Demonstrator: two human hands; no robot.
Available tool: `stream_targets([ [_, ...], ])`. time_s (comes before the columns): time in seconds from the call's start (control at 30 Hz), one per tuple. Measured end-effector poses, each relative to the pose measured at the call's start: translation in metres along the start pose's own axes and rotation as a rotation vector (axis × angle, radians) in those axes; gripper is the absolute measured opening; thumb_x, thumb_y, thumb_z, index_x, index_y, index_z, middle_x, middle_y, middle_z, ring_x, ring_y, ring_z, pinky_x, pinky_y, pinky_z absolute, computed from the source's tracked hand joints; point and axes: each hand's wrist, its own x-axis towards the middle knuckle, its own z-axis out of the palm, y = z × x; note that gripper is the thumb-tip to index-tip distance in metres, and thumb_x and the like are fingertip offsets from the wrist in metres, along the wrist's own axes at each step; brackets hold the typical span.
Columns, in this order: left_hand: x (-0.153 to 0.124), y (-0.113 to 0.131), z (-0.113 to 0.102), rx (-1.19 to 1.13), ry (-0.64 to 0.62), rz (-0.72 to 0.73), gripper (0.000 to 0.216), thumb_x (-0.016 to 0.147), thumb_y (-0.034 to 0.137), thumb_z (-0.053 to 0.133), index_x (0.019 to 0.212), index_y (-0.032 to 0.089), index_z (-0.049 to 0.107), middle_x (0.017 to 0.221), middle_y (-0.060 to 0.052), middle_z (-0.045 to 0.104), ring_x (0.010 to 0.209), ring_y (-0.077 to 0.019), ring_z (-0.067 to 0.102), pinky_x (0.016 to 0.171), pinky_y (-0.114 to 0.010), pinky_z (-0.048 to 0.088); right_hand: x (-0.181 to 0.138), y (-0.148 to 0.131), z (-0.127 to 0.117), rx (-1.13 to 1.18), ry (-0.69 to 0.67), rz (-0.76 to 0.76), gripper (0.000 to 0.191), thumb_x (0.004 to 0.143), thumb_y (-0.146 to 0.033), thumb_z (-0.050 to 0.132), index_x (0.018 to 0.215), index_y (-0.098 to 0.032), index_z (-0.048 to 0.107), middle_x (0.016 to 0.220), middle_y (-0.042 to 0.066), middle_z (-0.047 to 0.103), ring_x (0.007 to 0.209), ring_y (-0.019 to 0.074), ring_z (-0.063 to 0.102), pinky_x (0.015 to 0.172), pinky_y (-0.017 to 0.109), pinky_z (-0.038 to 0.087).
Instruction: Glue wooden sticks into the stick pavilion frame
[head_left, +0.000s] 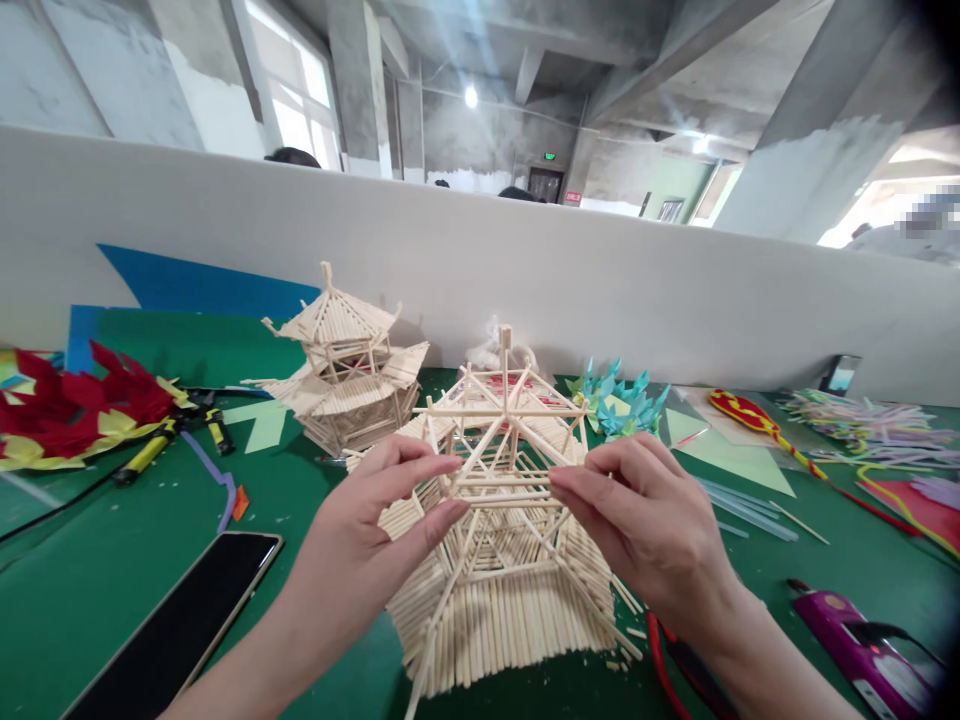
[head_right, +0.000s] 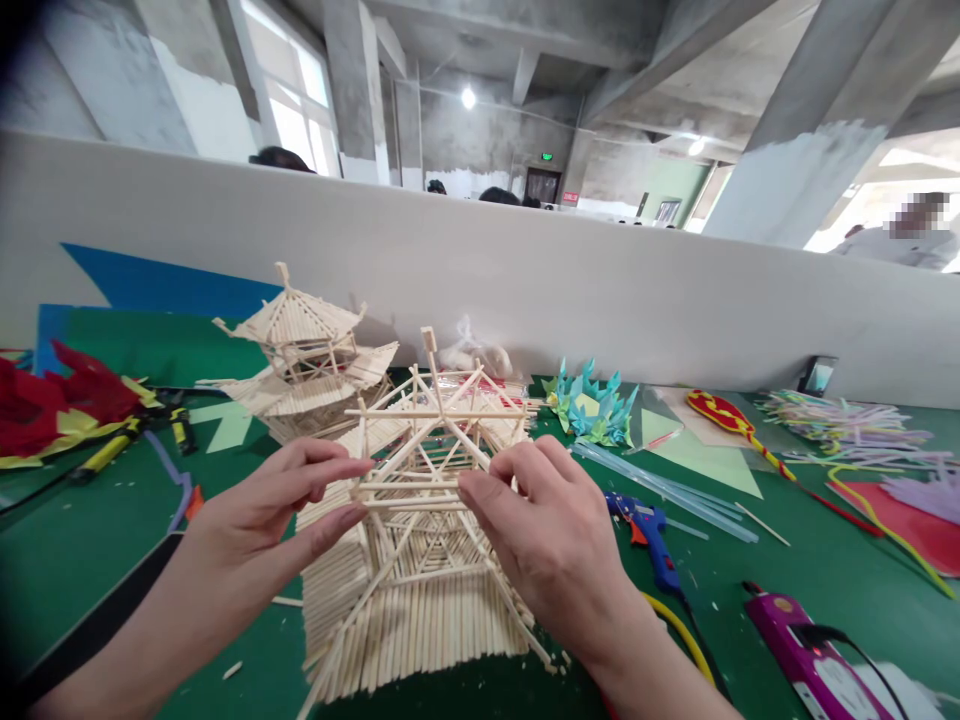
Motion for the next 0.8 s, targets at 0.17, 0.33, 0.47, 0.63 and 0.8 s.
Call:
stream_targets([
  [0.17, 0.0061, 0.0000, -0.0021, -0.055, -0.056, -0.020, 0.014, 0.077, 0.027, 0.060, 0.089, 0.034, 0.066, 0.084, 0.000, 0.054, 0.079, -0.0157, 0.054, 0.069, -0.025, 0.042, 0.0011, -0.0019, 0.0025, 0.010, -0.006, 0.009, 0.009, 0.079, -0.012, 0.058, 0.085, -0.017, 0.063, 0.070, 0.003, 0.054, 0.064, 0.0136, 0.041, 0.055, 0.026, 0.037],
  [0.33, 0.0080, 0.0005, -0.0018, -0.115, -0.087, -0.056, 0.015, 0.078, 0.027, 0.060, 0.087, 0.034, 0.068, 0.080, 0.000, 0.056, 0.074, -0.0150, 0.056, 0.062, -0.024, 0.043, 0.0041, -0.0029, 0.0043, 0.016, 0.000, 0.005, 0.008, 0.078, -0.013, 0.058, 0.083, -0.017, 0.063, 0.069, 0.003, 0.053, 0.064, 0.0133, 0.041, 0.054, 0.025, 0.037],
  [0.47, 0.0084, 0.0000, -0.0015, -0.137, -0.072, -0.056, 0.017, 0.077, 0.025, 0.060, 0.088, 0.036, 0.069, 0.082, -0.001, 0.058, 0.075, -0.0158, 0.056, 0.060, -0.023, 0.044, 0.0045, -0.0015, 0.0050, 0.027, 0.006, 0.000, 0.008, 0.078, -0.012, 0.058, 0.082, -0.017, 0.062, 0.069, 0.003, 0.053, 0.063, 0.0130, 0.040, 0.053, 0.025, 0.037],
  [0.63, 0.0099, -0.0009, -0.0005, -0.151, -0.067, -0.085, 0.013, 0.076, 0.025, 0.060, 0.081, 0.033, 0.070, 0.081, -0.002, 0.059, 0.076, -0.0167, 0.057, 0.058, -0.023, 0.045, 0.0034, -0.0006, 0.0049, 0.022, 0.007, -0.002, 0.009, 0.078, -0.011, 0.058, 0.081, -0.018, 0.062, 0.069, 0.002, 0.053, 0.063, 0.0129, 0.040, 0.054, 0.025, 0.037],
  [0.8, 0.0114, -0.0010, 0.0010, -0.143, -0.057, -0.041, 0.015, 0.076, 0.024, 0.060, 0.082, 0.035, 0.069, 0.079, -0.001, 0.060, 0.076, -0.0162, 0.057, 0.058, -0.021, 0.046, 0.0059, -0.0017, 0.0049, 0.012, 0.003, 0.022, 0.013, 0.078, -0.010, 0.057, 0.082, -0.020, 0.063, 0.069, 0.001, 0.052, 0.062, 0.0127, 0.038, 0.053, 0.025, 0.037],
])
